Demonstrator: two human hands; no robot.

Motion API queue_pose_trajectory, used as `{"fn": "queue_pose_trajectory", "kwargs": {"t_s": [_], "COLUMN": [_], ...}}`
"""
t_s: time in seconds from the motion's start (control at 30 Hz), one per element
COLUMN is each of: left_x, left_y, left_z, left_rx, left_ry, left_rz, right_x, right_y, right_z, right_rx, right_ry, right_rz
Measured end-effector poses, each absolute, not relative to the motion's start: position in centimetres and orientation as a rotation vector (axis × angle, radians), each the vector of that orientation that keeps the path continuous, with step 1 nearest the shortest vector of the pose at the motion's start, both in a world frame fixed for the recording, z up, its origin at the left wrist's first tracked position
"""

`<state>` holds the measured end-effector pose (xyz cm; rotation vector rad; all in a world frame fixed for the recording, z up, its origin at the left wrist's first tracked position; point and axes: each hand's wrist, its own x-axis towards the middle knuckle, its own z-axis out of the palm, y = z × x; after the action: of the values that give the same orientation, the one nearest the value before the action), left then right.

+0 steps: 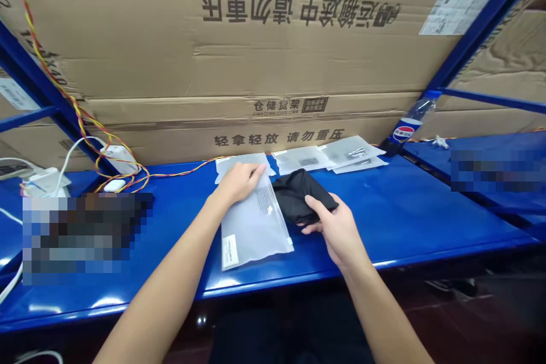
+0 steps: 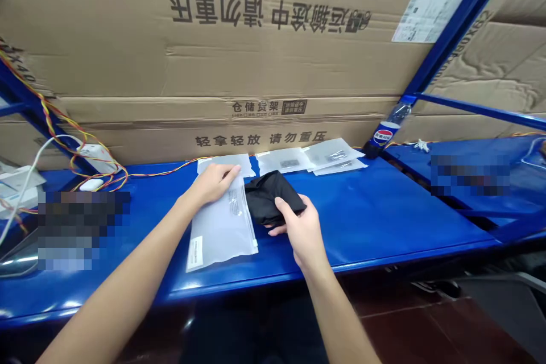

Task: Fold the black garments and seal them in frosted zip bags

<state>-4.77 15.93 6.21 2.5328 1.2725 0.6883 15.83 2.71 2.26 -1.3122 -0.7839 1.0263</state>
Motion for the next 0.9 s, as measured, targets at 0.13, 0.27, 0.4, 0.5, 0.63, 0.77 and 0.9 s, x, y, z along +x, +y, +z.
{"fn": "queue_pose_trajectory", "kwargs": {"t_s": [0.13,0.27,0.4,0.5,0.63,0.77,0.9], "left_x": [-6.5,-6.5,-4.5,-2.5,-0.4,0.9,1.7], "left_y": [17.1,17.2,15.9,14.5,12.7,11.6,11.0], "left_z": [6.2,6.1,6.0,5.5,4.4,3.8,3.0], "left_rx": [2.594,2.651,2.720,2.760,2.753,2.701,2.690], "left_ry": [1.435,1.516,1.402,1.221,1.018,1.023,0.929], "left_rz": [0.621,0.617,0.659,0.639,0.654,0.784,0.750], "right_x": [17.1,17.5,17.5,17.6,18.2,20.0,24.4], "right_y": [1.0,-1.1,-1.8,-0.9,0.2,0.6,1.0], "right_z": [1.2,0.5,0.3,0.0,0.7,1.6,0.3], "right_rx": [-1.511,-1.822,-1.597,-1.529,-1.527,-1.540,-1.681], "right_ry": [-0.859,-1.152,-1.593,-1.831,-1.633,-1.201,-0.888], "right_rz": [0.863,0.026,-0.182,-0.051,0.094,0.186,0.188]}}
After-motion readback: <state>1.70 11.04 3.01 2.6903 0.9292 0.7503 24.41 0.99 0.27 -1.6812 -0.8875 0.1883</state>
